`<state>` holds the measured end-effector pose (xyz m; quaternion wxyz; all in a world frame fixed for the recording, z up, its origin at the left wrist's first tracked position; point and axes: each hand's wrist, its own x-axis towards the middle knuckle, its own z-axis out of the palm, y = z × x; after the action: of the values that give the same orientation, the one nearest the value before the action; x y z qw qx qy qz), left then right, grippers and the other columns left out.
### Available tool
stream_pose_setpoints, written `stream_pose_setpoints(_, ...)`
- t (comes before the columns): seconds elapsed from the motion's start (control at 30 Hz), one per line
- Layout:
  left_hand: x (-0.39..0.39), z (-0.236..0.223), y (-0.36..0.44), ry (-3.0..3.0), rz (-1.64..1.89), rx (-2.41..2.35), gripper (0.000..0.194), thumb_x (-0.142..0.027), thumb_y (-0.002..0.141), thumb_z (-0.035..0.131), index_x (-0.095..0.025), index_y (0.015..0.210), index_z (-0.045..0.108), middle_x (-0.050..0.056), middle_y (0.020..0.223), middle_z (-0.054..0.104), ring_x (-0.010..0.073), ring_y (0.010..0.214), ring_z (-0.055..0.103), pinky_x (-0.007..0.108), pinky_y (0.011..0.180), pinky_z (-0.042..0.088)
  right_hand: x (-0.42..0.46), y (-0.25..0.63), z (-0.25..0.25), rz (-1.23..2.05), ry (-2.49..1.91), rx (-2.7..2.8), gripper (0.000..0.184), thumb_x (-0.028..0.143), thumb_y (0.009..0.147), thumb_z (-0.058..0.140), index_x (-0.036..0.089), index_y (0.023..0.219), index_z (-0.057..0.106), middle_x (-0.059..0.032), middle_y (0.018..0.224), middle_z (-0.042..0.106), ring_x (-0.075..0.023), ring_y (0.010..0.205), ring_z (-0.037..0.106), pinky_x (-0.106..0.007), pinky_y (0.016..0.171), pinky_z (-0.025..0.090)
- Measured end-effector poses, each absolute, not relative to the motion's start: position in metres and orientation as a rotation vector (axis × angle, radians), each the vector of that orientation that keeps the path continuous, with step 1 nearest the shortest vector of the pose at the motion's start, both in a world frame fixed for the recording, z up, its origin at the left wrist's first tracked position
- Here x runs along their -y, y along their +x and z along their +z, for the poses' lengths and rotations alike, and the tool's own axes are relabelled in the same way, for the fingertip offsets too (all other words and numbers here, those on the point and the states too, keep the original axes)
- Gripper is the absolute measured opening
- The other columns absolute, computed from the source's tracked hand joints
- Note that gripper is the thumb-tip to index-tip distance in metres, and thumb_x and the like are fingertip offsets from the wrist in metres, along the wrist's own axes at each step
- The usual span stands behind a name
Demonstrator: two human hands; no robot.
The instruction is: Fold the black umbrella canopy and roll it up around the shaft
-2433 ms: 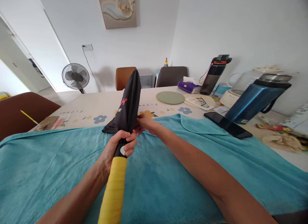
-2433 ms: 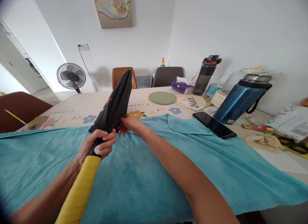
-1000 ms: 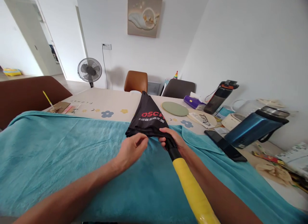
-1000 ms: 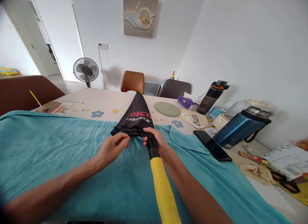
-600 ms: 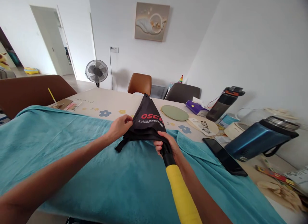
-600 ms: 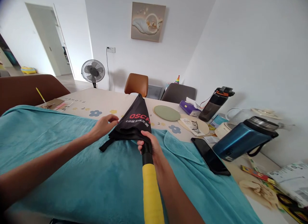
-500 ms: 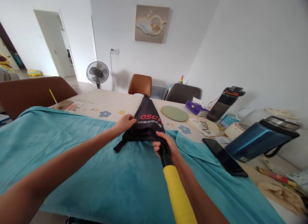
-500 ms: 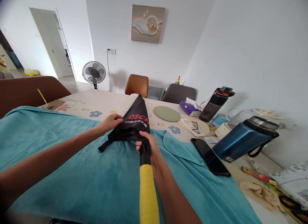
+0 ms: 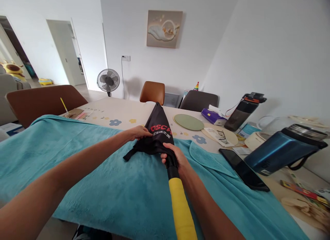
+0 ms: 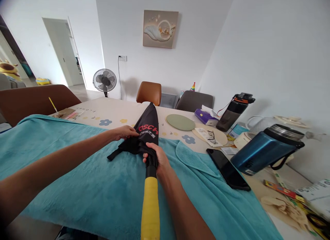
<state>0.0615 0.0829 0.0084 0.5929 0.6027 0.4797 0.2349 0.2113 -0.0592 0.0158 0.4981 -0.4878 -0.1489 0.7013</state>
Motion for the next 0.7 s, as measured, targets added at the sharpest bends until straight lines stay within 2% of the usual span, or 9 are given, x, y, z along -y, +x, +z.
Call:
stream_pose_setpoints(0.07,-0.085,0.012,0.059,1.336,0.599,-1.063,0.016,-0.02,0.057,0.075,-0.014,0.057,0.059,-0.003,0.045,0.051,0.0086,0.044,0.043,0.02,0.041,0.028,0.059,0.212,0.013,1.697,-1.174,0.373,0.012,0.025,0.083,0.052,0.017,0.076,0.045,0.0051,0.047,0.047,-0.0067,0.033,0.046,-0.016,0.032,0.044)
stream_pose_setpoints(0.17,-0.086,0.027,0.054,1.232,0.685,-0.985,0.003,-0.017,0.069,0.062,-0.014,0.069,0.061,-0.001,0.059,0.06,0.0093,0.052,0.052,0.02,0.05,0.042,0.058,0.212,0.01,1.692,-1.187,0.385,0.013,0.025,0.082,0.054,0.017,0.076,0.046,0.0045,0.047,0.049,-0.0075,0.034,0.047,-0.017,0.033,0.045)
stream_pose_setpoints(0.23,-0.085,0.038,0.052,1.107,0.725,-0.854,0.006,-0.015,0.074,0.055,-0.013,0.075,0.061,0.001,0.065,0.062,0.0088,0.054,0.055,0.02,0.053,0.046,0.058,0.21,0.009,1.703,-1.201,0.394,0.014,0.027,0.082,0.055,0.017,0.075,0.046,0.0038,0.047,0.05,-0.0083,0.035,0.049,-0.017,0.032,0.046)
stream_pose_setpoints(0.37,-0.081,0.049,0.059,0.764,0.813,-0.564,0.013,-0.008,0.079,0.047,-0.01,0.079,0.059,0.002,0.063,0.062,0.0084,0.052,0.057,0.019,0.052,0.05,0.058,0.208,0.011,1.727,-1.202,0.394,0.015,0.027,0.082,0.057,0.017,0.077,0.046,0.0043,0.048,0.051,-0.0085,0.035,0.049,-0.017,0.032,0.046)
stream_pose_setpoints(0.57,-0.076,0.046,0.065,0.629,0.914,-0.54,0.013,-0.006,0.081,0.045,-0.01,0.076,0.057,0.0,0.059,0.06,0.0061,0.048,0.055,0.015,0.048,0.049,0.057,0.211,0.009,1.728,-1.108,0.399,0.013,0.023,0.083,0.056,0.017,0.078,0.047,0.0034,0.05,0.052,-0.0078,0.037,0.049,-0.017,0.034,0.047)
stream_pose_setpoints(0.7,-0.065,0.034,0.059,0.642,0.887,-0.531,0.011,-0.011,0.082,0.049,-0.012,0.085,0.059,0.001,0.069,0.063,0.0086,0.057,0.06,0.022,0.06,0.055,0.055,0.211,0.004,1.735,-1.127,0.414,0.012,0.021,0.081,0.057,0.016,0.077,0.047,0.0035,0.049,0.05,-0.0077,0.036,0.048,-0.017,0.033,0.045)
